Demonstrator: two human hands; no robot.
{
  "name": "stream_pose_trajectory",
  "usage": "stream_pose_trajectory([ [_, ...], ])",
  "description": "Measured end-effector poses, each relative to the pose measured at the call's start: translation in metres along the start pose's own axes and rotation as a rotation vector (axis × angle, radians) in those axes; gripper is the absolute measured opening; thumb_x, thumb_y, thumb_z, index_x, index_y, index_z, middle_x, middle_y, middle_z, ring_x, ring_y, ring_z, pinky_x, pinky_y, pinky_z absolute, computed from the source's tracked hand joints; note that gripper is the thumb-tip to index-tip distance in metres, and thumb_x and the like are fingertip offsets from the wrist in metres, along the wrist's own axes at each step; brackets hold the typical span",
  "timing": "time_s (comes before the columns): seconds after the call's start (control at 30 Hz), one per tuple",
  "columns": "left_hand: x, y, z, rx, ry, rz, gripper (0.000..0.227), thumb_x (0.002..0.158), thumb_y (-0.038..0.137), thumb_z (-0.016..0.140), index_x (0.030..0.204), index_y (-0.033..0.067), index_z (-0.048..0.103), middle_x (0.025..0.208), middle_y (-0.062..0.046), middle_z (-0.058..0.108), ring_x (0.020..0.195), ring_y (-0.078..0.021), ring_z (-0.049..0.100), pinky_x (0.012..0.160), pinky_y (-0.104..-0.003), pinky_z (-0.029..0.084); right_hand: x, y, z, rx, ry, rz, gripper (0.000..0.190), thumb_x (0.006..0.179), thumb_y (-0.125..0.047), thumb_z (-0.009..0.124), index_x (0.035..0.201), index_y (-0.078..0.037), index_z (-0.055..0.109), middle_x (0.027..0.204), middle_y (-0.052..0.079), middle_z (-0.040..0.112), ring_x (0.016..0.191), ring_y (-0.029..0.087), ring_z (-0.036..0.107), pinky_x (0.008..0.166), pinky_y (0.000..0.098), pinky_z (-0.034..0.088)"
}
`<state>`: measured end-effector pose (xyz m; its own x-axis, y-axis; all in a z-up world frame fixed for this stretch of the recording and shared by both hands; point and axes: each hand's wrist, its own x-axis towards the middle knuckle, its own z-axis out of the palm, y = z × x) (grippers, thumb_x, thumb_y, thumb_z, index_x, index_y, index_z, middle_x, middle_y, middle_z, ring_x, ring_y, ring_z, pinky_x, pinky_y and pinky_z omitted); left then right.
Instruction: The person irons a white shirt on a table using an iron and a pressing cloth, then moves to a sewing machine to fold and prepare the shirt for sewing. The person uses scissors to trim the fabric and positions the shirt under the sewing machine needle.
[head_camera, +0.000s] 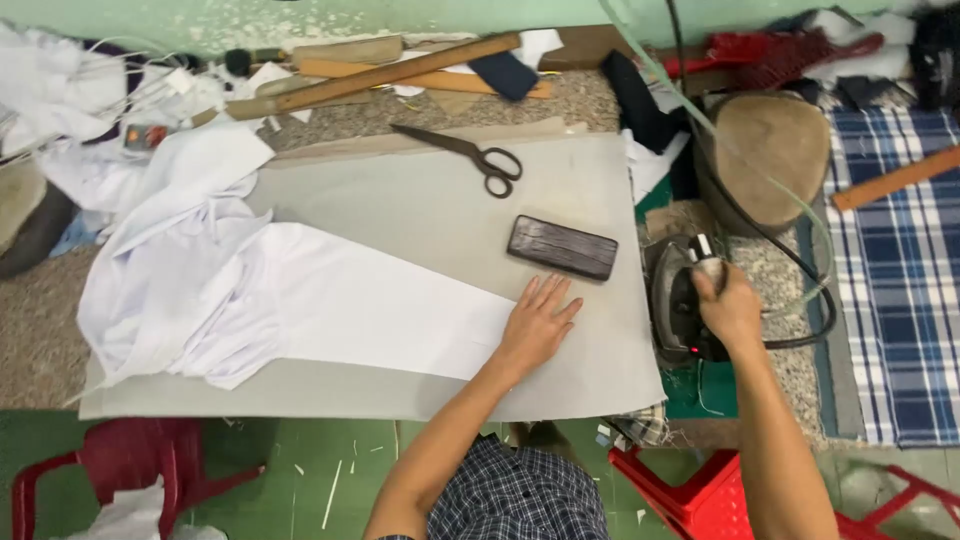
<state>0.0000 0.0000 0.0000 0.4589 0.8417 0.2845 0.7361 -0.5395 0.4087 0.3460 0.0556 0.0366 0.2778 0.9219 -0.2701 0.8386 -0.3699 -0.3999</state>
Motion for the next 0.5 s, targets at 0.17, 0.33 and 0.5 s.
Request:
stream_pose_trajectory([
  [0.17,-0.079,-0.065,-0.083,0.114,0.141,-0.127,0.033,0.101,0.021,0.064,0.130,0.0059,0.068,0.143,-0.021,0.058,0.139,-0.0400,0.049,0.123,-0.058,0.028,-0.072,0.004,0.004,-0.311,0.085,-0.312,0.090,0.087,-0.041,0.061,0.157,0.007,0.031,0.147,0.039,0.042,0.122,0.060,0.049,0.099,0.0636,0.043],
  [0.33,-0.142,-0.128,-0.132,0.129,0.317,-0.265,0.029,0.104,0.019,0.060,0.125,0.0014,0.070,0.135,-0.020,0.064,0.131,-0.0411,0.055,0.120,-0.059,0.034,-0.110,-0.059,0.025,-0.952,0.937,-0.540,0.034,0.111,-0.015,0.055,0.137,-0.004,0.073,0.137,0.023,0.069,0.113,0.034,0.068,0.097,0.0396,0.055],
  [0.5,-0.155,-0.164,-0.161,0.186,0.246,-0.254,0.039,0.104,0.025,0.060,0.137,0.0032,0.061,0.146,-0.023,0.054,0.141,-0.0432,0.046,0.119,-0.060,0.034,-0.071,-0.158,0.105,-0.161,0.420,-0.772,0.052,0.100,-0.013,0.063,0.148,0.005,0.051,0.145,0.027,0.055,0.130,0.045,0.052,0.111,0.0507,0.046],
])
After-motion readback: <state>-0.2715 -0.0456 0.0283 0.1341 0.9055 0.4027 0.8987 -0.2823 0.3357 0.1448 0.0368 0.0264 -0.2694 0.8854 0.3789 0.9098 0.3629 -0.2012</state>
